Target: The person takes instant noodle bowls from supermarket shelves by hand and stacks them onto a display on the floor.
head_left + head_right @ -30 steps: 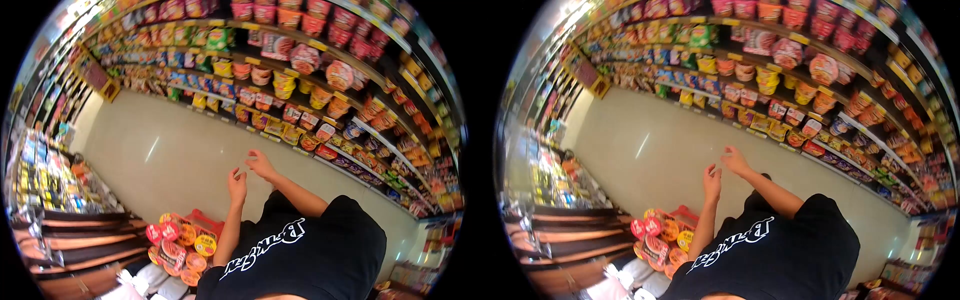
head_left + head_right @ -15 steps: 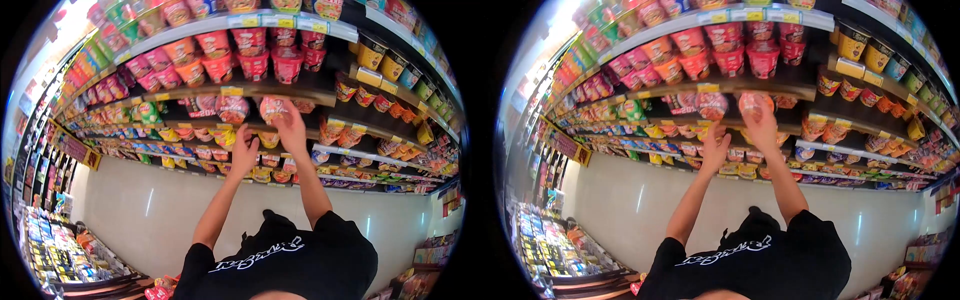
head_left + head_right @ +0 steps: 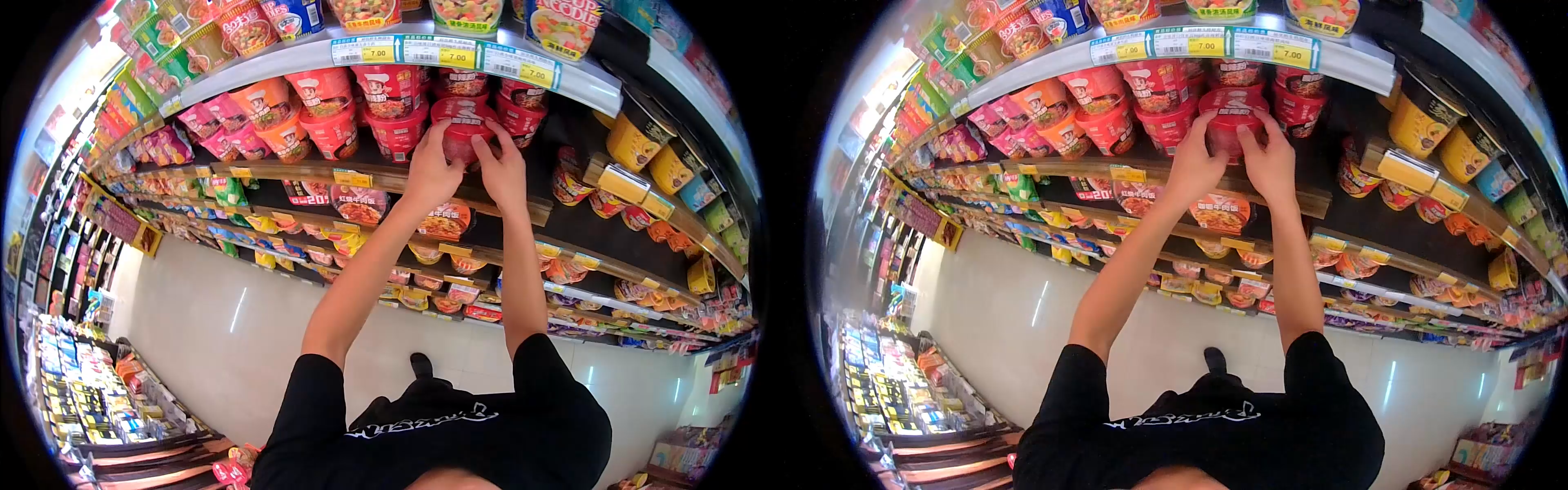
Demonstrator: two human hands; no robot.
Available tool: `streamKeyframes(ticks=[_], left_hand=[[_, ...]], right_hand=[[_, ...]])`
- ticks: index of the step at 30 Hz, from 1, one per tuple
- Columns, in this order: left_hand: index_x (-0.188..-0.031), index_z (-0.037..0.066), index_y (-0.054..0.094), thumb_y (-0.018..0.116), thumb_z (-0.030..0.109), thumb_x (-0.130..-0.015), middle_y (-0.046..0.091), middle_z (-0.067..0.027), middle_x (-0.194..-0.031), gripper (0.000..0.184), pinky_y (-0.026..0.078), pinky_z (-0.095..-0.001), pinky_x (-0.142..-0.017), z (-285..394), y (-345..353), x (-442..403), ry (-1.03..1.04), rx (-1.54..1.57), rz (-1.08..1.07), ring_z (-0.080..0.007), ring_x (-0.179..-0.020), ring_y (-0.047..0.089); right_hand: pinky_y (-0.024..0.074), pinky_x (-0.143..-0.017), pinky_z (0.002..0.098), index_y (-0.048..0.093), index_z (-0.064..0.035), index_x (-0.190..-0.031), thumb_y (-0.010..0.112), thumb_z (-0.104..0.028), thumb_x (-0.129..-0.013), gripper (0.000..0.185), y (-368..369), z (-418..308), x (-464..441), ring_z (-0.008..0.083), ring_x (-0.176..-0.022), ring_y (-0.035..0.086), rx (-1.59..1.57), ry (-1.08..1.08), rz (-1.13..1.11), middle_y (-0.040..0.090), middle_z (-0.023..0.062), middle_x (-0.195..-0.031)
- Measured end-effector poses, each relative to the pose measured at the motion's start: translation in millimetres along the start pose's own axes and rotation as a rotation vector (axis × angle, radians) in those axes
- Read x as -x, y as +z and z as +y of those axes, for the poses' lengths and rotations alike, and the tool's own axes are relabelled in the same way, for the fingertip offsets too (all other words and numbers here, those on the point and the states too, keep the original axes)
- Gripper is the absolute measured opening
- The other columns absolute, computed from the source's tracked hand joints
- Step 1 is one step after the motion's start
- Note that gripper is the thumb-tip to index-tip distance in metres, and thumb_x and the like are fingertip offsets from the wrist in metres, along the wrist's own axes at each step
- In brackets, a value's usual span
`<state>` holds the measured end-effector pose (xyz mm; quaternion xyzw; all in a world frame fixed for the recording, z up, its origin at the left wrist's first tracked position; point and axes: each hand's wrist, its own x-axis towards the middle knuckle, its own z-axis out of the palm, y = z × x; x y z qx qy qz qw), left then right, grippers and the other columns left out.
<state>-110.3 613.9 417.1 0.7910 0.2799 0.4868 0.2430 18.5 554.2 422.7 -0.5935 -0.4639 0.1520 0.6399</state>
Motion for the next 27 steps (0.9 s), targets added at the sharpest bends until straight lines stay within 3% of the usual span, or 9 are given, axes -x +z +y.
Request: streamKeyframes(ticks=[3, 4, 7, 10, 12, 14, 18, 23, 27], left_hand=[[-0.128, 0.005, 0.044, 0.058, 0.005, -0.076, 0.061, -0.0252, -0.106, 0.053, 0.047, -0.0418, -0.089, 22.7, -10.5, 9.9, -0.09, 0.12, -0.014, -0.0412, -0.099, 0.06], [-0.127, 0.005, 0.044, 0.058, 0.004, -0.077, 0.063, -0.0246, -0.103, 0.052, 0.048, -0.0418, -0.088, 25.3, -11.2, 16.0, -0.02, 0.14, 0.047, -0.0405, -0.096, 0.062], [-0.124, 0.003, 0.05, 0.052, -0.002, -0.077, 0.061, -0.0223, -0.112, 0.048, 0.047, -0.0383, -0.093, 44.7, -28.6, 45.3, 0.051, 0.102, 0.172, -0.0372, -0.107, 0.06], [-0.121, 0.001, 0.056, 0.045, -0.009, -0.074, 0.061, -0.0208, -0.114, 0.049, 0.044, -0.037, -0.097, 59.3, -63.1, 75.3, 0.155, 0.108, 0.252, -0.0342, -0.114, 0.056], [-0.115, -0.001, 0.057, 0.047, -0.008, -0.078, 0.063, -0.0183, -0.107, 0.039, 0.046, -0.0337, -0.094, 71.0, -92.1, 100.5, 0.051, 0.232, 0.302, -0.0248, -0.106, 0.061], [-0.114, -0.002, 0.053, 0.052, -0.001, -0.086, 0.064, -0.0127, -0.101, 0.028, 0.049, -0.0314, -0.088, 77.8, -117.5, 134.6, -0.069, 0.308, 0.384, -0.0175, -0.097, 0.063], [-0.122, -0.004, 0.043, 0.062, 0.006, -0.087, 0.063, -0.0141, -0.105, 0.041, 0.05, -0.0332, -0.087, 102.6, -172.2, 225.0, -0.112, 0.321, 0.593, -0.0197, -0.097, 0.063], [-0.122, -0.004, 0.046, 0.066, 0.01, -0.084, 0.063, -0.0141, -0.107, 0.045, 0.05, -0.0334, -0.088, 138.2, -228.6, 373.2, -0.384, 0.17, 0.877, -0.0197, -0.097, 0.063], [-0.121, -0.003, 0.048, 0.064, 0.01, -0.085, 0.063, -0.0144, -0.108, 0.042, 0.049, -0.0336, -0.089, 162.2, -258.6, 494.7, -0.525, 0.073, 1.079, -0.0195, -0.098, 0.062]], right_hand=[[0.0468, -0.084, 0.0268, 0.056, -0.0016, -0.122, 0.064, -0.014, -0.088, 0.038, 1.2, 4.0, 8.8, 0.014, -0.097, 0.06, -0.176, -0.116, 0.071, 0.063, 0.0145, -0.113], [0.0467, -0.085, 0.0267, 0.056, -0.0004, -0.121, 0.064, -0.011, -0.088, 0.036, 0.3, -2.2, 16.0, 0.0137, -0.099, 0.059, -0.275, -0.134, 0.086, 0.062, 0.0132, -0.115], [0.0454, -0.091, 0.0281, 0.057, 0.0027, -0.117, 0.061, -0.003, -0.09, 0.028, 3.1, -34.4, 47.2, 0.0162, -0.105, 0.057, -0.369, -0.277, 0.172, 0.059, 0.0105, -0.119], [0.0436, -0.095, 0.0295, 0.056, 0.0036, -0.117, 0.061, -0.001, -0.089, 0.029, 12.3, -57.2, 79.7, 0.0173, -0.11, 0.055, -0.409, -0.255, 0.177, 0.058, 0.0146, -0.122], [0.0431, -0.095, 0.0301, 0.056, 0.0058, -0.117, 0.06, 0.002, -0.089, 0.028, 25.7, -72.1, 107.6, 0.0188, -0.111, 0.055, -0.469, -0.293, 0.118, 0.057, 0.0176, -0.124], [0.0424, -0.096, 0.0303, 0.055, 0.0062, -0.118, 0.058, 0.002, -0.089, 0.029, 39.3, -86.4, 142.2, 0.0197, -0.112, 0.054, -0.464, -0.251, 0.041, 0.056, 0.0179, -0.125], [0.0446, -0.094, 0.0301, 0.054, 0.0074, -0.119, 0.058, 0.003, -0.089, 0.03, 70.3, -109.7, 223.7, 0.0191, -0.11, 0.055, -0.45, -0.221, -0.163, 0.055, 0.0173, -0.125], [0.046, -0.093, 0.0307, 0.052, 0.0074, -0.122, 0.057, 0.003, -0.09, 0.033, 106.1, -129.8, 348.4, 0.0197, -0.111, 0.054, -0.444, -0.11, -0.554, 0.054, 0.0175, -0.126], [0.0462, -0.093, 0.0307, 0.041, 0.0058, -0.133, 0.06, 0.001, -0.088, 0.05, 133.6, -140.1, 456.9, 0.0205, -0.115, 0.053, -0.466, -0.014, -0.864, 0.051, 0.0183, -0.13]])
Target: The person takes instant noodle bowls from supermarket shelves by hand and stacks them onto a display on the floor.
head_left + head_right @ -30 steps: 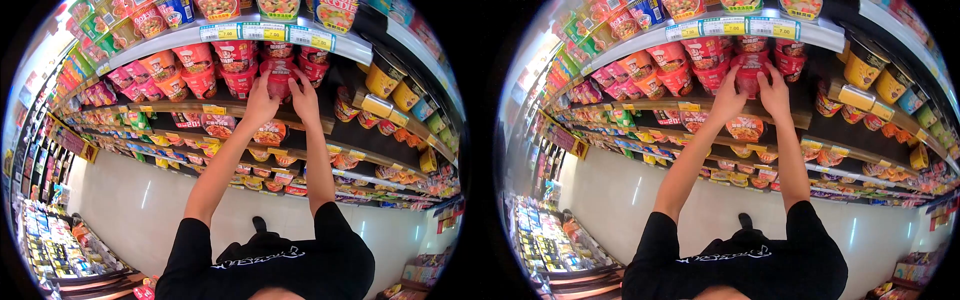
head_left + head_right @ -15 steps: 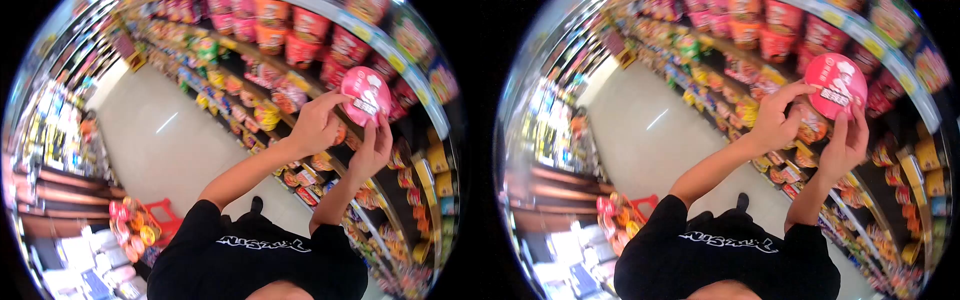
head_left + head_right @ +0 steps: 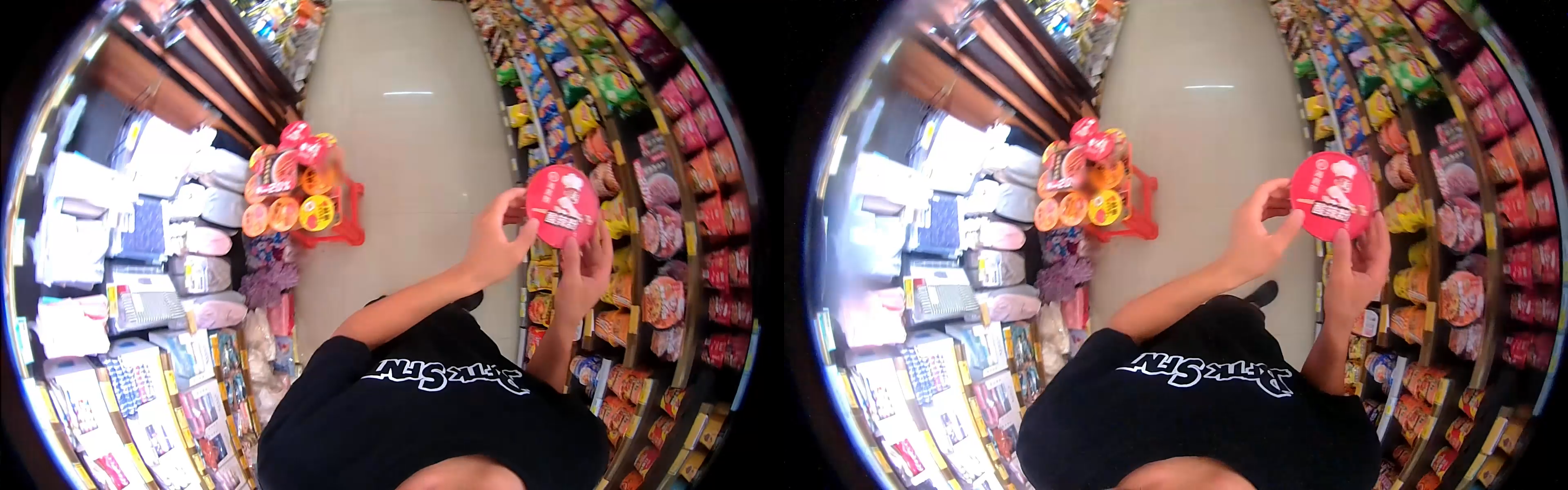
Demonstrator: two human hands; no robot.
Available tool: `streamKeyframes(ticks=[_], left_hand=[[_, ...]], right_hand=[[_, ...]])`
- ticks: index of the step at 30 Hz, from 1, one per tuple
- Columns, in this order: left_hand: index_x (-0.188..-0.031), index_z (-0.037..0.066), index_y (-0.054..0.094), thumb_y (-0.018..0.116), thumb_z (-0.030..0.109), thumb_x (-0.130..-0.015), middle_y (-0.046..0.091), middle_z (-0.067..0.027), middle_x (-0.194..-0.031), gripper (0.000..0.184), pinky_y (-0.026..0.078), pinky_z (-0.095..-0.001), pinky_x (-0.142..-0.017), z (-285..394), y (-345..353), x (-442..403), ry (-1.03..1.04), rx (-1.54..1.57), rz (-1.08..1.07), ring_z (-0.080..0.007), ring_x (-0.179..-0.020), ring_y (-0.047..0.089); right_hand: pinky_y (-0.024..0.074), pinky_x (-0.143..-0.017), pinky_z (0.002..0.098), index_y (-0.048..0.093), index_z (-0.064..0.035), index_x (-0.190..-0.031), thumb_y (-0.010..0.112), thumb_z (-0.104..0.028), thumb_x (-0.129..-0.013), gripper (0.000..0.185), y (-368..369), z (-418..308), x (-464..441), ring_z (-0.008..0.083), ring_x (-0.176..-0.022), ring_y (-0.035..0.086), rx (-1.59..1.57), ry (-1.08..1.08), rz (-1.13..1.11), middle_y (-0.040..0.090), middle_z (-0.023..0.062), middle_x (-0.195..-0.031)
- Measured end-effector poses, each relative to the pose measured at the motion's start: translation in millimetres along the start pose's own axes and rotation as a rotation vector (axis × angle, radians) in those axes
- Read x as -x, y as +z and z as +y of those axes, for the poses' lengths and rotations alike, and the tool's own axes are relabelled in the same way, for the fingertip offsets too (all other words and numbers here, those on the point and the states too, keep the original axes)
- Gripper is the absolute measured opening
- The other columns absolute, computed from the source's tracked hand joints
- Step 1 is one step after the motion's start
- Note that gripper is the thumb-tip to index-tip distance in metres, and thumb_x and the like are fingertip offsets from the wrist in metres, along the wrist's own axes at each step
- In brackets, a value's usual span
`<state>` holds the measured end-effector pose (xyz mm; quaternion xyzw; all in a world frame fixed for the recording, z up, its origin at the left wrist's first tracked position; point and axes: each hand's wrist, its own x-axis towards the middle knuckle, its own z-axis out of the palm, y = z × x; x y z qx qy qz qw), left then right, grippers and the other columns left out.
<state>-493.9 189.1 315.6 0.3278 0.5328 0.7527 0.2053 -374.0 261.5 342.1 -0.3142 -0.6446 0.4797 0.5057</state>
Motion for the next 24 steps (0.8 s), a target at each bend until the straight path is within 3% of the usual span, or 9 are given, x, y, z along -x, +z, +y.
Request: streamKeyframes(ticks=[4, 10, 21, 24], left_hand=[[-0.123, -0.003, 0.047, 0.061, 0.01, -0.087, 0.062, -0.0142, -0.109, 0.04, 0.049, -0.0337, -0.09, -13.0, -103.6, 28.6, -0.055, -0.095, 0.218, -0.0199, -0.1, 0.061], [-0.123, -0.003, 0.045, 0.057, 0.008, -0.089, 0.058, -0.0165, -0.114, 0.037, 0.047, -0.0349, -0.092, -40.6, -217.0, 53.0, -0.146, -0.141, 0.44, -0.022, -0.103, 0.059], [-0.111, -0.005, 0.048, 0.057, 0.0, -0.086, 0.057, -0.0163, -0.104, 0.027, 0.051, -0.0341, -0.083, -146.4, -389.3, 26.0, -0.352, -0.359, 0.641, -0.0251, -0.095, 0.061], [-0.113, -0.005, 0.049, 0.057, -0.001, -0.085, 0.059, -0.0172, -0.105, 0.03, 0.051, -0.0336, -0.082, -178.1, -433.9, 20.2, -0.483, -0.399, 0.65, -0.024, -0.093, 0.062]], right_hand=[[0.049, -0.087, 0.0292, 0.035, 0.0052, -0.138, 0.064, -0.005, -0.087, 0.06, 87.4, 14.4, 42.7, 0.0196, -0.103, 0.06, 0.068, 0.169, -0.232, 0.058, 0.0208, -0.122], [0.0522, -0.077, 0.0284, 0.048, 0.0065, -0.128, 0.066, -0.008, -0.084, 0.05, 195.5, 53.1, 78.7, 0.0176, -0.09, 0.064, 0.117, 0.298, -0.454, 0.065, 0.0198, -0.108], [0.0524, -0.064, 0.0265, 0.059, 0.0056, -0.116, 0.068, -0.007, -0.079, 0.04, 373.7, 214.9, 116.5, 0.0152, -0.076, 0.065, -0.018, 0.748, -0.718, 0.068, 0.0144, -0.101], [0.0545, -0.067, 0.0262, 0.056, 0.0063, -0.117, 0.067, -0.001, -0.079, 0.041, 412.7, 248.6, 124.1, 0.0156, -0.084, 0.064, -0.009, 0.846, -0.761, 0.066, 0.0143, -0.105]])
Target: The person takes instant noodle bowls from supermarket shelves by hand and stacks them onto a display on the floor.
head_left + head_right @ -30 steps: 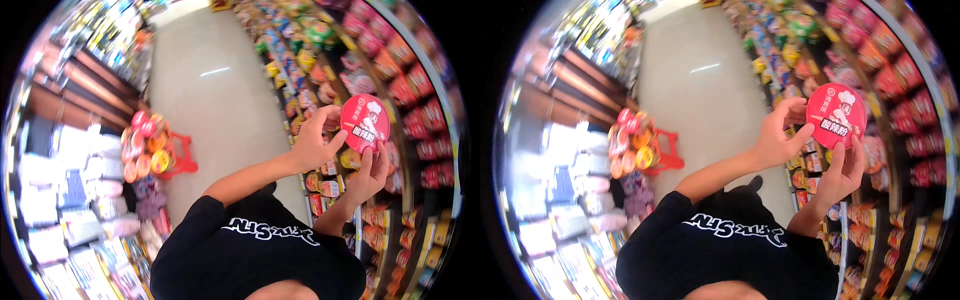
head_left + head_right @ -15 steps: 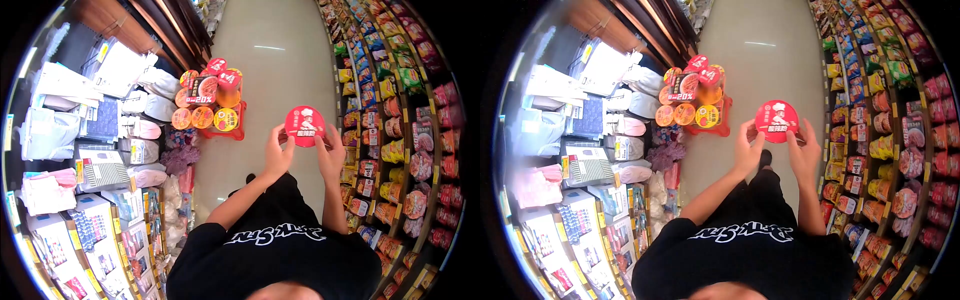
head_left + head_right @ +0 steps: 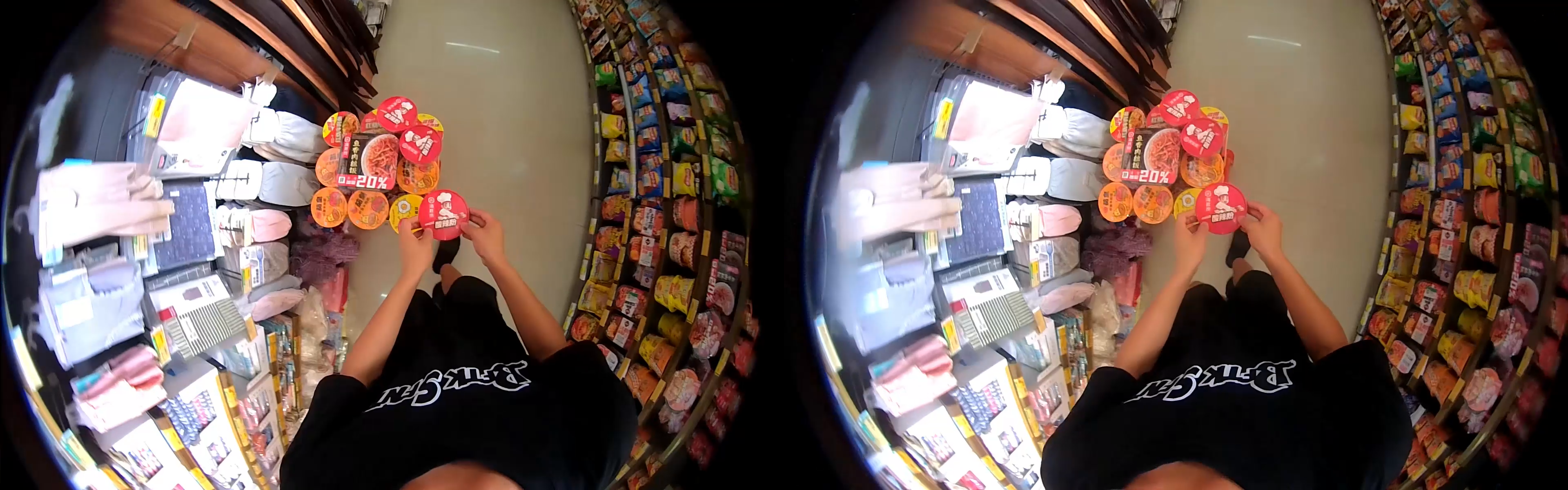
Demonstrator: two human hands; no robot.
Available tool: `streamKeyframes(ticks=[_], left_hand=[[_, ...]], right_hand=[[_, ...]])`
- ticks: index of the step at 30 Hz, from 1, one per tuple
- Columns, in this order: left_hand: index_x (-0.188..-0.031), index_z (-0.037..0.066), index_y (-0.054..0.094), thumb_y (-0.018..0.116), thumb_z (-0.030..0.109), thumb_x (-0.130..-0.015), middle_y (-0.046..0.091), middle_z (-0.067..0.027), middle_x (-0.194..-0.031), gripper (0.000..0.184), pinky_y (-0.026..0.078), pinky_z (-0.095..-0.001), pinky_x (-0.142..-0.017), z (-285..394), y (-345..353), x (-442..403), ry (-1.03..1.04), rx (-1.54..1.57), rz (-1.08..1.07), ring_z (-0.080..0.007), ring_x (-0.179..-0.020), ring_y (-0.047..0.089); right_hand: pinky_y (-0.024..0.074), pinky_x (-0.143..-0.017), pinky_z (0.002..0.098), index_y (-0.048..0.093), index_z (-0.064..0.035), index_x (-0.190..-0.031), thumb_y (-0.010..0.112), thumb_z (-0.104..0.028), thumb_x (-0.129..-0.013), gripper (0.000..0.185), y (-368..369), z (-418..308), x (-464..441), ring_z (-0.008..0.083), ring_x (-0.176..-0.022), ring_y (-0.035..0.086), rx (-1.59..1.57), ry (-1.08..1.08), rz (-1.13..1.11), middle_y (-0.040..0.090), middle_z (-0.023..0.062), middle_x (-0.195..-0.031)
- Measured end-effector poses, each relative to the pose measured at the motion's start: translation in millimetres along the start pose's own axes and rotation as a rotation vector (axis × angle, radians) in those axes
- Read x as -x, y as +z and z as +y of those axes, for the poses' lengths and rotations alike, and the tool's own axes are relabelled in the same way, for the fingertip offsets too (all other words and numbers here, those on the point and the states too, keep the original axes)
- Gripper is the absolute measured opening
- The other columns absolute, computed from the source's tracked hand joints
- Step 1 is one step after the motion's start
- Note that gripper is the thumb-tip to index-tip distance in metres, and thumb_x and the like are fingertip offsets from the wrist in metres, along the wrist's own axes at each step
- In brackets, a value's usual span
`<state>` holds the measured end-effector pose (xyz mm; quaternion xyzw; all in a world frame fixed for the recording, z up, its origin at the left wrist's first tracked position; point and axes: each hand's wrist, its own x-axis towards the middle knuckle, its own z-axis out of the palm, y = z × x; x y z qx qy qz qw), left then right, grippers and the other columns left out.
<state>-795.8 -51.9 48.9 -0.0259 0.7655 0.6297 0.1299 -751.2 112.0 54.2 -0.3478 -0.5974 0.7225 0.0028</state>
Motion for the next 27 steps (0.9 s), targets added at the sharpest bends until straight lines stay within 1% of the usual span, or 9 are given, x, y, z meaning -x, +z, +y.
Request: streamKeyframes(ticks=[3, 5, 8, 11, 14, 17, 20, 24, 27], left_hand=[[-0.117, -0.005, 0.049, 0.057, -0.001, -0.085, 0.059, -0.0164, -0.109, 0.033, 0.05, -0.0322, -0.083, -18.5, -11.3, -28.0, -0.094, -0.026, -0.03, -0.022, -0.094, 0.062], [-0.12, -0.003, 0.048, 0.057, 0.0, -0.085, 0.058, -0.0145, -0.112, 0.036, 0.049, -0.0307, -0.084, -12.7, -17.8, -41.9, -0.136, -0.036, -0.076, -0.02, -0.095, 0.062], [-0.121, -0.004, 0.048, 0.055, -0.003, -0.083, 0.059, -0.0153, -0.112, 0.038, 0.049, -0.0301, -0.085, -5.1, -20.8, -58.9, -0.175, 0.11, -0.12, -0.0208, -0.096, 0.062], [-0.126, -0.003, 0.046, 0.055, -0.003, -0.084, 0.057, -0.0144, -0.112, 0.043, 0.049, -0.0299, -0.084, -24.6, -27.7, -78.9, -0.277, 0.153, -0.18, -0.0206, -0.096, 0.062], [-0.13, -0.002, 0.043, 0.054, -0.003, -0.084, 0.055, -0.0144, -0.115, 0.047, 0.049, -0.0302, -0.084, -22.6, -33.2, -94.1, -0.332, 0.09, -0.219, -0.0213, -0.097, 0.062], [-0.135, -0.001, 0.038, 0.054, -0.003, -0.084, 0.052, -0.0152, -0.118, 0.053, 0.048, -0.0301, -0.084, -26.0, -42.0, -105.3, -0.351, 0.103, -0.298, -0.0214, -0.098, 0.062], [-0.138, -0.001, 0.032, 0.054, -0.003, -0.085, 0.052, -0.0153, -0.118, 0.057, 0.048, -0.0299, -0.084, -24.8, -47.7, -113.9, -0.359, -0.038, -0.334, -0.0216, -0.099, 0.061], [-0.142, 0.0, 0.027, 0.053, -0.004, -0.085, 0.049, -0.0154, -0.119, 0.063, 0.048, -0.0299, -0.085, -41.8, -52.9, -125.6, -0.346, 0.093, -0.402, -0.0224, -0.101, 0.06], [-0.143, -0.001, 0.024, 0.053, -0.005, -0.085, 0.045, -0.0166, -0.123, 0.066, 0.048, -0.0301, -0.086, -51.2, -55.6, -130.4, -0.339, 0.103, -0.43, -0.0228, -0.104, 0.059]], right_hand=[[0.056, -0.069, 0.0271, 0.057, 0.0062, -0.113, 0.065, 0.003, -0.077, 0.037, 17.3, 13.7, -32.4, 0.017, -0.083, 0.064, 0.164, 0.035, -0.003, 0.064, 0.0148, -0.108], [0.0564, -0.07, 0.0276, 0.057, 0.0058, -0.11, 0.064, 0.005, -0.076, 0.034, 27.2, 24.6, -51.5, 0.018, -0.083, 0.065, 0.132, 0.091, 0.015, 0.063, 0.0146, -0.108], [0.0565, -0.07, 0.0279, 0.057, 0.0053, -0.107, 0.063, 0.006, -0.075, 0.032, 40.0, 37.5, -64.9, 0.0191, -0.083, 0.065, 0.1, 0.154, 0.054, 0.062, 0.0138, -0.106], [0.0563, -0.071, 0.0282, 0.057, 0.0054, -0.106, 0.062, 0.007, -0.074, 0.032, 53.9, 51.1, -75.3, 0.0194, -0.084, 0.065, 0.052, 0.173, 0.131, 0.062, 0.0132, -0.104], [0.056, -0.071, 0.0282, 0.057, 0.0057, -0.106, 0.061, 0.008, -0.074, 0.033, 67.6, 54.9, -75.3, 0.0192, -0.085, 0.064, -0.015, 0.174, 0.215, 0.062, 0.0131, -0.104], [0.0556, -0.071, 0.0278, 0.057, 0.006, -0.107, 0.061, 0.008, -0.074, 0.033, 81.0, 52.6, -72.2, 0.0191, -0.085, 0.064, -0.037, 0.179, 0.277, 0.062, 0.0133, -0.104], [0.055, -0.072, 0.0275, 0.057, 0.0062, -0.107, 0.061, 0.007, -0.074, 0.034, 90.0, 60.6, -76.8, 0.0193, -0.087, 0.064, -0.051, 0.163, 0.313, 0.062, 0.0138, -0.105], [0.0544, -0.075, 0.0274, 0.057, 0.0064, -0.11, 0.062, 0.006, -0.075, 0.035, 98.7, 81.4, -84.6, 0.0195, -0.09, 0.063, 0.019, 0.084, 0.37, 0.062, 0.0149, -0.107], [0.0542, -0.076, 0.0275, 0.057, 0.0067, -0.112, 0.062, 0.005, -0.077, 0.036, 106.9, 69.3, -78.0, 0.0191, -0.092, 0.063, -0.057, 0.146, 0.384, 0.062, 0.0157, -0.109]])
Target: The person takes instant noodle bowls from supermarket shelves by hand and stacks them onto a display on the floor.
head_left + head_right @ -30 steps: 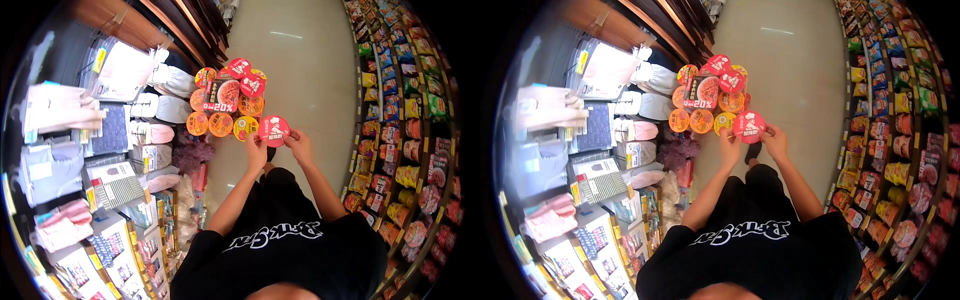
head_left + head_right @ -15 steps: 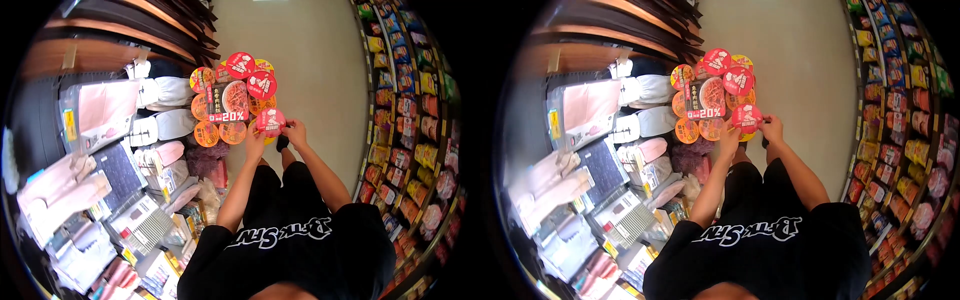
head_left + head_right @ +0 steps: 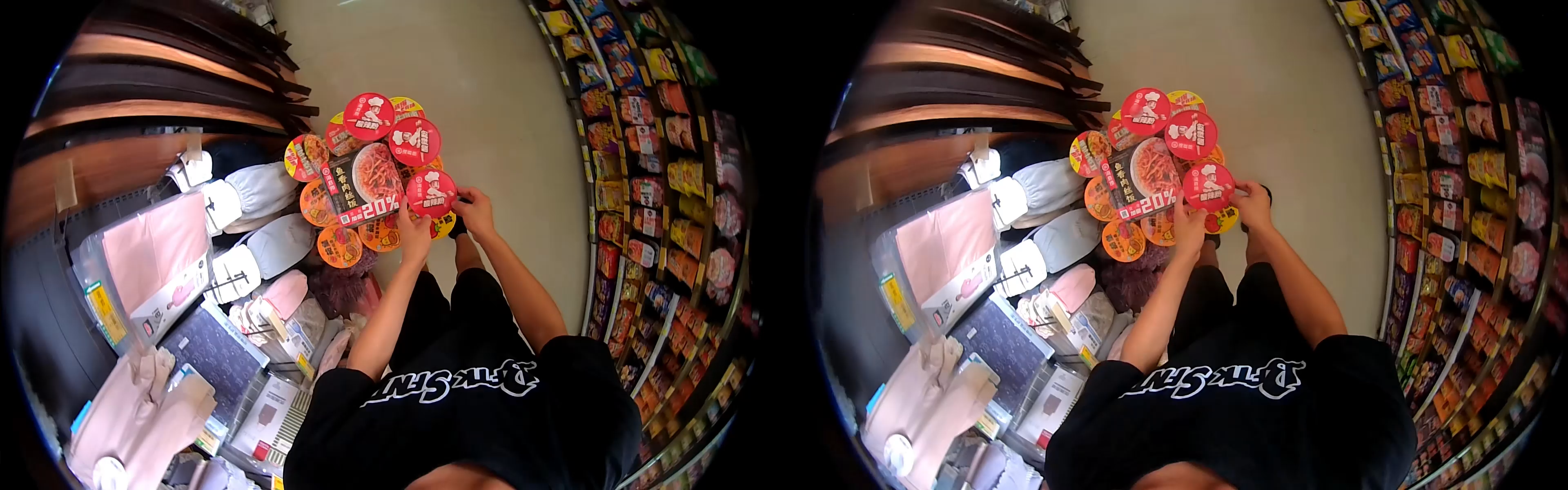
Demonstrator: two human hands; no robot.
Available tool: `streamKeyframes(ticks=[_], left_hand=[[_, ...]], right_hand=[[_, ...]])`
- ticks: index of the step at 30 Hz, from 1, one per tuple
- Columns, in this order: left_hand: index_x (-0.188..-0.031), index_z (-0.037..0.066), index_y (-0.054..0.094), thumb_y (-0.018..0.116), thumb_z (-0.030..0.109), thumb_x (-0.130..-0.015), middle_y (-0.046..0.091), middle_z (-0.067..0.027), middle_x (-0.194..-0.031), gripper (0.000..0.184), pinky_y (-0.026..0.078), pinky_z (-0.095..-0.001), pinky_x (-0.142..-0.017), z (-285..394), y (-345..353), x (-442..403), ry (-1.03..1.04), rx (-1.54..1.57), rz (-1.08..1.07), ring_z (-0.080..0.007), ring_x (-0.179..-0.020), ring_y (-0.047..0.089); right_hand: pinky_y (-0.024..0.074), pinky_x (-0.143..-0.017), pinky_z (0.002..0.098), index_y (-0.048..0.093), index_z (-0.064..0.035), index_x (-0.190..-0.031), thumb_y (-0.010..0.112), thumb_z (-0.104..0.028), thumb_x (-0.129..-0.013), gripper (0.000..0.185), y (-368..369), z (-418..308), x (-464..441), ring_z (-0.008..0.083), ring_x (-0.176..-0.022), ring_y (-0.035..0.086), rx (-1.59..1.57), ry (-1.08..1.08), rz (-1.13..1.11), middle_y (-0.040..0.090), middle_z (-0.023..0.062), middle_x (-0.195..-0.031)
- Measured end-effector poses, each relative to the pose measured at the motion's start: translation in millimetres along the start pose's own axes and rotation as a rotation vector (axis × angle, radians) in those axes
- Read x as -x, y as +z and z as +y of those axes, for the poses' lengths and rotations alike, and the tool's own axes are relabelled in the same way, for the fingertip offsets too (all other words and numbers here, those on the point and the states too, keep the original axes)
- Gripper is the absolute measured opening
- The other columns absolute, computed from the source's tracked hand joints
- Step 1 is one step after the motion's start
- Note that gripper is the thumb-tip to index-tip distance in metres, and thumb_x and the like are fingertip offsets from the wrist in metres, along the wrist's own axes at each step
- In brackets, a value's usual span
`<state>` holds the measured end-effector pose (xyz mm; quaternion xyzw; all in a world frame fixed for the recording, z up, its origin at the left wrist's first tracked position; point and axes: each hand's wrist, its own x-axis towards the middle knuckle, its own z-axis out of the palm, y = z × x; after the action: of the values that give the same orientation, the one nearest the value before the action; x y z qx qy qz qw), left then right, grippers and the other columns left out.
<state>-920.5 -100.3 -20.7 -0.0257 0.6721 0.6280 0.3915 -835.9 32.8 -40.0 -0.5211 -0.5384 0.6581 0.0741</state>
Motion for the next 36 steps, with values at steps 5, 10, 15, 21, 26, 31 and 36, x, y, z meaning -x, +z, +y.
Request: streamKeyframes(ticks=[5, 10, 15, 21, 26, 31, 36], left_hand=[[-0.145, -0.001, 0.018, 0.053, -0.006, -0.084, 0.042, -0.018, -0.125, 0.07, 0.049, -0.0309, -0.087, -4.7, -4.1, -6.1, 0.0, 0.015, -0.043, -0.024, -0.105, 0.058], [-0.146, 0.001, 0.016, 0.056, -0.008, -0.082, 0.04, -0.018, -0.125, 0.075, 0.05, -0.0314, -0.087, -13.8, -1.0, -10.1, 0.046, 0.033, -0.014, -0.0241, -0.103, 0.058], [-0.146, 0.004, 0.014, 0.055, -0.008, -0.082, 0.045, -0.0178, -0.122, 0.077, 0.048, -0.0307, -0.089, -9.0, 7.4, -3.7, 0.061, -0.066, 0.062, -0.0232, -0.105, 0.057], [-0.143, 0.001, 0.021, 0.058, -0.007, -0.081, 0.033, -0.0211, -0.13, 0.072, 0.047, -0.0338, -0.091, -25.1, 18.3, 23.7, 0.196, -0.058, 0.183, -0.0266, -0.115, 0.048], [-0.138, 0.0, 0.027, 0.057, -0.003, -0.081, 0.029, -0.0214, -0.132, 0.064, 0.045, -0.0337, -0.09, -16.6, 66.0, 72.4, 0.232, -0.358, 0.125, -0.0273, -0.111, 0.047], [-0.134, 0.001, 0.032, 0.057, 0.001, -0.081, 0.037, -0.0185, -0.124, 0.059, 0.046, -0.0336, -0.084, -48.6, 164.2, 107.3, 0.231, -0.453, -0.024, -0.0245, -0.096, 0.051], [-0.131, 0.002, 0.036, 0.057, 0.004, -0.083, 0.044, -0.0154, -0.115, 0.053, 0.045, -0.0322, -0.08, -51.9, 316.1, 152.7, 0.179, -0.408, -0.353, -0.021, -0.094, 0.053]], right_hand=[[0.0535, -0.08, 0.0286, 0.056, 0.0072, -0.114, 0.062, 0.004, -0.079, 0.036, 6.6, -6.1, 8.2, 0.0192, -0.096, 0.063, -0.106, -0.044, 0.016, 0.062, 0.0167, -0.113], [0.054, -0.077, 0.0286, 0.058, 0.0068, -0.114, 0.062, 0.002, -0.078, 0.036, 8.2, -4.4, 6.7, 0.0207, -0.092, 0.065, -0.096, -0.106, 0.041, 0.063, 0.0185, -0.112], [0.0546, -0.076, 0.0293, 0.055, 0.0066, -0.119, 0.065, -0.003, -0.078, 0.043, 6.3, -0.3, 8.8, 0.0216, -0.092, 0.065, -0.158, -0.047, 0.037, 0.062, 0.0192, -0.116], [0.0541, -0.07, 0.0295, 0.054, 0.0059, -0.12, 0.067, -0.01, -0.079, 0.046, -22.0, 4.9, 28.5, 0.0204, -0.084, 0.066, -0.15, -0.011, 0.094, 0.06, 0.0184, -0.118], [0.054, -0.075, 0.0304, 0.054, 0.0032, -0.119, 0.067, -0.008, -0.082, 0.04, -87.5, 15.0, 54.0, 0.019, -0.098, 0.06, -0.179, 0.079, 0.019, 0.057, 0.0128, -0.119], [0.0536, -0.073, 0.0303, 0.058, 0.0013, -0.115, 0.068, -0.011, -0.082, 0.036, -198.7, 35.7, 77.3, 0.0185, -0.092, 0.062, -0.151, 0.035, -0.005, 0.061, 0.0117, -0.111], [0.0529, -0.07, 0.0293, 0.059, 0.0016, -0.113, 0.068, -0.013, -0.083, 0.035, -351.6, 21.0, 114.6, 0.0171, -0.089, 0.062, -0.16, -0.147, 0.214, 0.063, 0.0102, -0.105]])
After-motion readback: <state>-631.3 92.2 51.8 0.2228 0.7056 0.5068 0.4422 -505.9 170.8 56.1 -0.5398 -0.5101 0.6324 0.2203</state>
